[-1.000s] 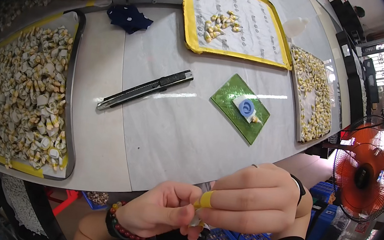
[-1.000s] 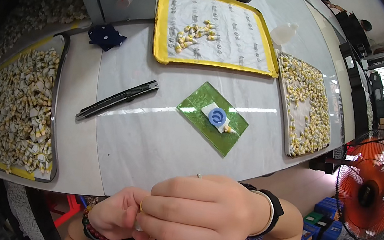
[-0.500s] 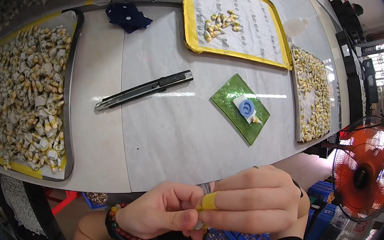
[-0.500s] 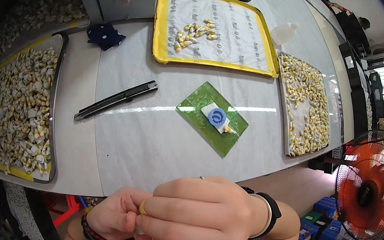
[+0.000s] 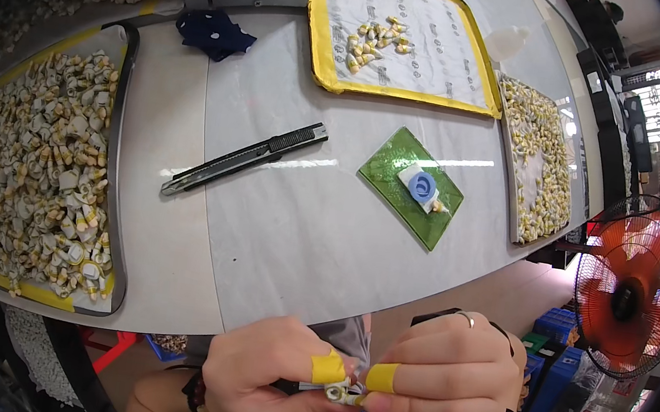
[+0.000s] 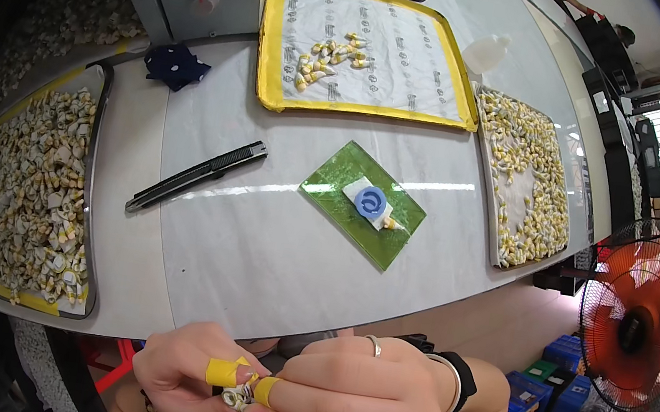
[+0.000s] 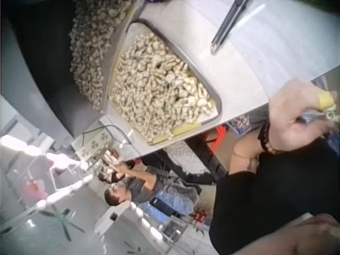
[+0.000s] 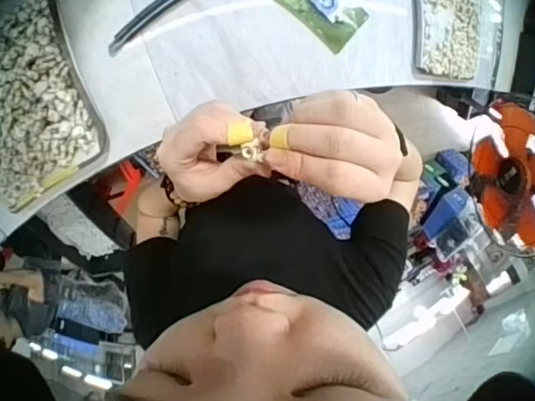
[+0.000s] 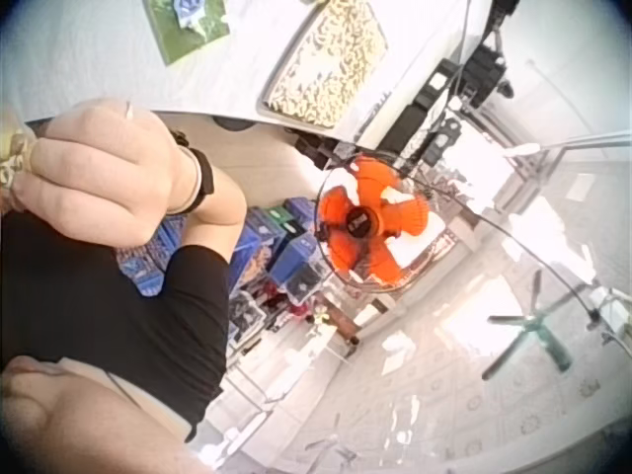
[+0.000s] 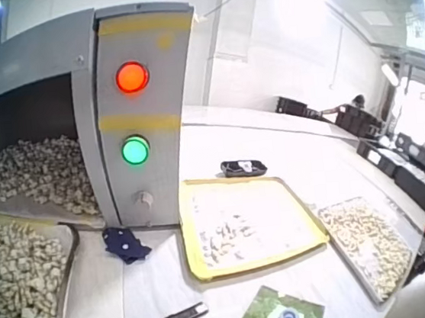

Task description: The person sits at a workstation and repeatedly picks up small, spiral-shaped corn cob pieces from a tray. They apply a small amount of adhesive from a green pad to the center of each piece and then press it onto a yellow cylindrical base held in their left hand. The finished units are placed into a yellow tray on the table.

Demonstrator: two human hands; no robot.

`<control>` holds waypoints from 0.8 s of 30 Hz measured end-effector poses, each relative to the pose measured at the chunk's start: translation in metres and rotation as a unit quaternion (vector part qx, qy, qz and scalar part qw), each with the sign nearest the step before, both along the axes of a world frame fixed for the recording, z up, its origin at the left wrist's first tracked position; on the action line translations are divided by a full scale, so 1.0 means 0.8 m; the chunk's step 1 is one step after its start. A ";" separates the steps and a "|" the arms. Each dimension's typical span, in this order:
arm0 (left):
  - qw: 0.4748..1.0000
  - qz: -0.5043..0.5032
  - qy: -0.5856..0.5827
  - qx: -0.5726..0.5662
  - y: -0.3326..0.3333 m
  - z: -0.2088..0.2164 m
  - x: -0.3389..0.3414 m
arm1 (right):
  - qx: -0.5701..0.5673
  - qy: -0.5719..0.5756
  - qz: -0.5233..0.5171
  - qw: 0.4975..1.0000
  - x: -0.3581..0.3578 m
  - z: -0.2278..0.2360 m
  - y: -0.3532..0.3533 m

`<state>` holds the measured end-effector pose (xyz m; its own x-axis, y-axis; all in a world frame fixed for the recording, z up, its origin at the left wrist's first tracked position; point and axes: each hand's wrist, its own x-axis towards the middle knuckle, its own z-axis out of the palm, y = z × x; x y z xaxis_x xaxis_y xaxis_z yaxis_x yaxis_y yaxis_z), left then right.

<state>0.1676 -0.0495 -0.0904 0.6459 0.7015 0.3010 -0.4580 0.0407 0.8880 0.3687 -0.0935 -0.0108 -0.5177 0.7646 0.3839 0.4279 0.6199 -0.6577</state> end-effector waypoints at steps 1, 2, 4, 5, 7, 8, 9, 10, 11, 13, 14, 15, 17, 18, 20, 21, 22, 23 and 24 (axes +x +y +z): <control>1.000 0.006 -0.006 0.013 0.002 -0.001 0.003 | 0.002 0.001 0.003 1.000 0.001 -0.002 -0.002; 1.000 0.010 -0.012 0.027 0.003 -0.002 0.005 | 0.018 -0.001 0.000 1.000 0.002 -0.005 -0.003; 0.999 0.028 0.011 0.041 0.003 0.001 0.009 | 0.050 -0.014 -0.010 0.999 0.004 -0.007 -0.006; 0.998 0.034 0.017 0.048 0.004 0.004 0.011 | 0.051 -0.035 -0.004 0.998 0.005 -0.001 -0.004; 0.999 0.012 0.028 0.028 0.004 0.004 0.005 | 0.054 -0.081 0.010 0.995 0.011 0.012 0.005; 0.999 0.002 0.031 0.016 0.004 0.002 -0.001 | 0.111 -0.044 -0.030 0.992 0.023 0.011 0.006; 1.000 -0.005 0.023 -0.009 0.001 -0.003 -0.007 | 0.127 -0.002 -0.116 0.985 0.038 0.013 -0.002; 1.000 0.017 0.023 -0.002 -0.005 0.002 -0.011 | 0.135 0.038 -0.203 0.969 0.053 0.020 -0.015; 0.999 0.013 0.017 -0.036 -0.007 0.003 -0.015 | 0.226 0.014 -0.317 0.921 0.077 0.023 -0.008; 0.996 0.005 0.002 -0.092 -0.007 0.002 -0.016 | 0.259 -0.115 -0.470 0.836 0.144 0.039 0.004; 0.994 0.005 -0.004 -0.112 -0.006 0.001 -0.017 | 0.190 -0.152 -0.514 0.822 0.174 0.037 0.016; 0.991 0.001 -0.015 -0.134 -0.005 0.001 -0.017 | 0.103 -0.217 -0.530 0.813 0.214 0.029 0.021; 0.990 -0.028 -0.033 -0.131 -0.004 0.000 -0.016 | -0.060 -0.280 -0.525 0.802 0.277 0.009 0.008; 0.990 -0.041 -0.042 -0.129 -0.004 -0.002 -0.015 | -0.084 -0.341 -0.486 0.801 0.308 -0.007 -0.005; 0.992 -0.046 -0.035 -0.109 -0.003 -0.003 -0.017 | -0.175 -0.335 -0.475 0.795 0.316 -0.031 -0.003; 0.993 -0.050 -0.034 -0.099 -0.002 -0.004 -0.018 | -0.172 -0.329 -0.480 0.795 0.316 -0.036 -0.007; 0.991 -0.053 -0.031 -0.119 -0.002 -0.009 -0.021 | -0.172 -0.319 -0.484 0.796 0.310 -0.043 -0.007; 0.988 -0.057 -0.030 -0.139 -0.003 -0.016 -0.025 | -0.173 -0.296 -0.488 0.803 0.309 -0.049 -0.006; 0.985 -0.062 -0.029 -0.159 -0.004 -0.021 -0.026 | -0.173 -0.273 -0.492 0.809 0.308 -0.053 -0.005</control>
